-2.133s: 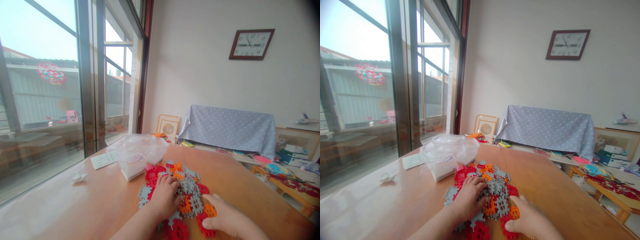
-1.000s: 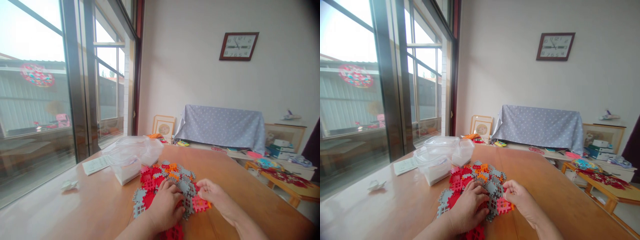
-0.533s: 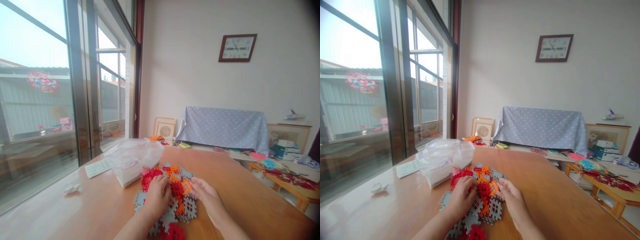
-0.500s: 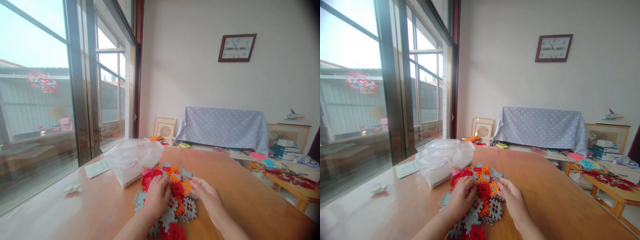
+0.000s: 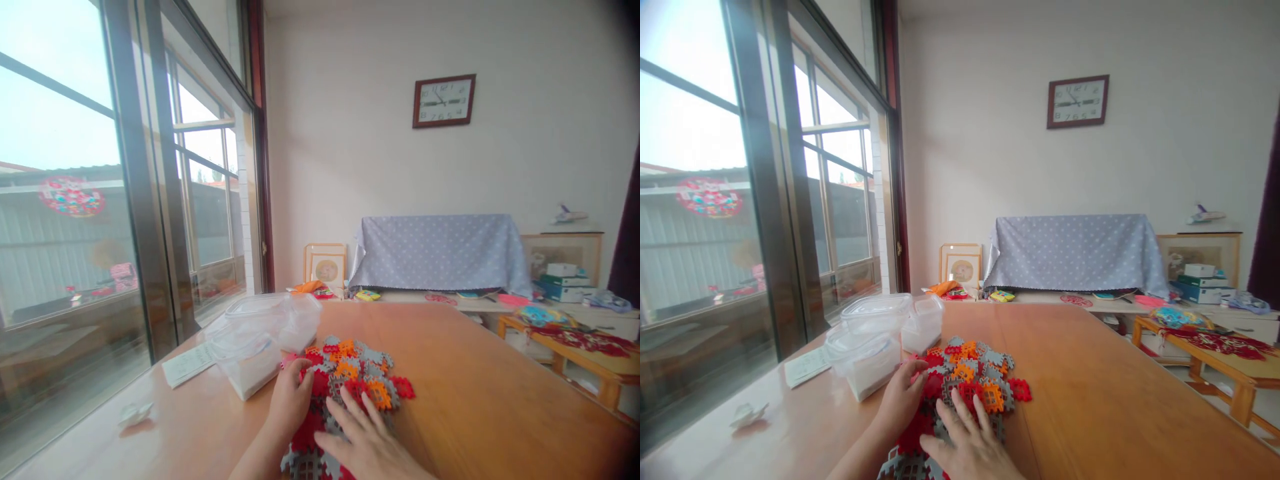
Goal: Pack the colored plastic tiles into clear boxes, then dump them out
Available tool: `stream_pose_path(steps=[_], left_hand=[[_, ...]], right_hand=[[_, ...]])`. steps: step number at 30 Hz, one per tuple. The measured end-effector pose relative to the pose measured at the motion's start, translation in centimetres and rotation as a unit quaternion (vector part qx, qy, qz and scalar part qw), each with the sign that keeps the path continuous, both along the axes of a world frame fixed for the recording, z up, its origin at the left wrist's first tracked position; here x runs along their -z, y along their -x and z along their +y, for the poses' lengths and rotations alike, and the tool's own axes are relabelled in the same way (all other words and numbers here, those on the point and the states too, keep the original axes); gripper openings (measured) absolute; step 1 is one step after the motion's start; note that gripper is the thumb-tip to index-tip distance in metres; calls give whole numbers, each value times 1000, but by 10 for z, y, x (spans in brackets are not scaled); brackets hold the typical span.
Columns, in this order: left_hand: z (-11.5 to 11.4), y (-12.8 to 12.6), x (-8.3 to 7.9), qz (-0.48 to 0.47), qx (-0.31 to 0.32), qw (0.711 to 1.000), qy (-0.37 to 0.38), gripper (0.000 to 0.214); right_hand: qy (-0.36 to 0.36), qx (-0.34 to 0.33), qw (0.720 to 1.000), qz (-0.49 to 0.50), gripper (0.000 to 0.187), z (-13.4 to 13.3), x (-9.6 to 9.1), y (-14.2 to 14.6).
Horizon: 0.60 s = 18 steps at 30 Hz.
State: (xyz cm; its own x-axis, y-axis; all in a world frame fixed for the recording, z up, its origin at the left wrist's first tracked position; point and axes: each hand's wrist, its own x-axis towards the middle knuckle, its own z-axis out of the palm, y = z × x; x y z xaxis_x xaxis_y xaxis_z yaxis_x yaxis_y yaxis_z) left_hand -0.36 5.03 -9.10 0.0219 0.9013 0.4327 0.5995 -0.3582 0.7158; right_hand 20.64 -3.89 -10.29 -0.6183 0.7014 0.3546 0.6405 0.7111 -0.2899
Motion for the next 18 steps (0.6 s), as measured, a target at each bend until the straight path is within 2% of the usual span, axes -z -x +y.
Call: stream_pose_path(steps=[3,5,11,15,18], left_hand=[[1,-3,5,35,21,999,21,40],[1,-5,9,58,32,998,20,45],[0,-11,16,60,55,997,13,43],[-1,-12,14,74,71,995,-3,33],[0,-11,13,89,84,992,-11,28]], right_hand=[[-29,40,998,-28,33,11,16,10],[-34,61,997,-27,30,17,17,10],[-12,78,996,29,30,23,1,-2],[13,76,993,94,44,26,-5,-8],[17,95,986,135,39,27,-7,-13]])
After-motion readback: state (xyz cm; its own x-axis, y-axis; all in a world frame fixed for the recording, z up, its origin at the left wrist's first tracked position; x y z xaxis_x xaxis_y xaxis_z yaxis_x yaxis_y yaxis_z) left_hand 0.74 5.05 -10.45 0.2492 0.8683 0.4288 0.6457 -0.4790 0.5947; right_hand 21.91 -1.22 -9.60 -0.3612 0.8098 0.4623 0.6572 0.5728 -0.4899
